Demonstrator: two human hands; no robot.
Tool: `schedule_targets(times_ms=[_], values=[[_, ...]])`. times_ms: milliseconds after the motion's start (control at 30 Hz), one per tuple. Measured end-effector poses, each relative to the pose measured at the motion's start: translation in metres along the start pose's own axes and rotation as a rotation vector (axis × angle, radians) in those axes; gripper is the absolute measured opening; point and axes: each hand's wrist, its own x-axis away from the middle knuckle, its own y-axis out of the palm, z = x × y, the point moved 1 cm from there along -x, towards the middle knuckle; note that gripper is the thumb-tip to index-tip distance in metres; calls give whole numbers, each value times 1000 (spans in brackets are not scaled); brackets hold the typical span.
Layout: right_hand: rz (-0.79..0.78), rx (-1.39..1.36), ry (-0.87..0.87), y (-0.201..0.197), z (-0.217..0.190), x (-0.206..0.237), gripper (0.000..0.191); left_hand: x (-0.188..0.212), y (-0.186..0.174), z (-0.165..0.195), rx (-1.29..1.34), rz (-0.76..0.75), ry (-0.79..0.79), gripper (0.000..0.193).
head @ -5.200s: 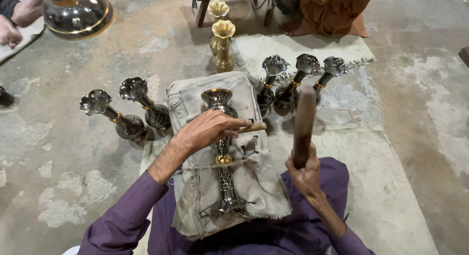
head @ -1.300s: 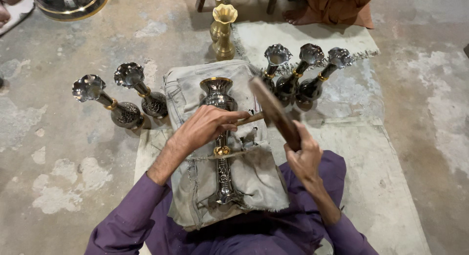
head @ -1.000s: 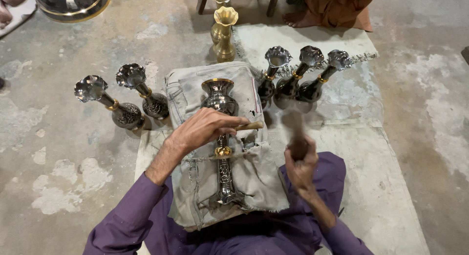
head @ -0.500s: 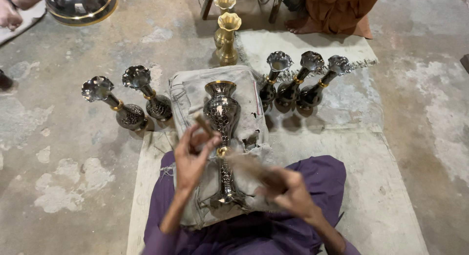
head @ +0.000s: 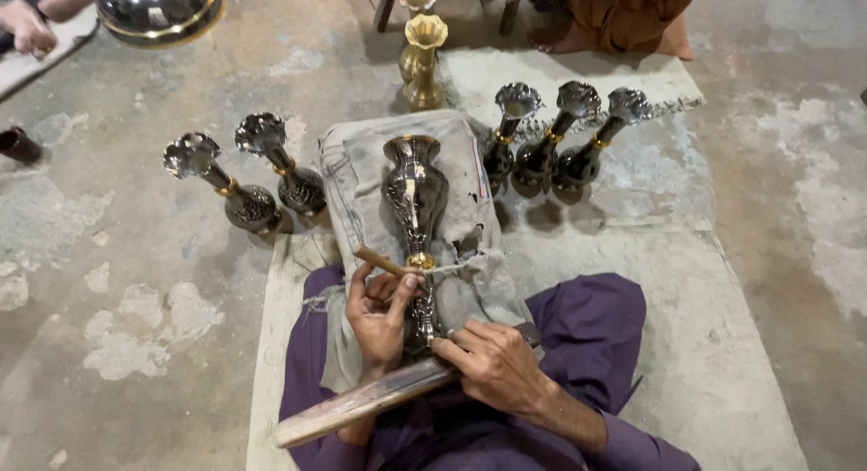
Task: The person sits on the floor with an engraved metal vase resting on a cloth pad on their lap. They hold a punch against the vase's patterned surface and repeatedly strike it with a wooden mallet, working the design, with finished vases arranged on the floor around them.
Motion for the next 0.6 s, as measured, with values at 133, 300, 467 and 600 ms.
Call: schedule_targets(times_ms=[133,300,467,600], values=[[-27,-58,27,-8,9,-6,45,-12,0,15,-66,-16,-47,45],[123,-426,233,-17,54,3,47,-62,-3,44,-445,65,-269,49],[522,-874,331,11,88,19,26,-138,-4,48,-597,-430,249,42],[299,-792,596,39,109,20,22,-163,0,37,-647,-672,417,40]])
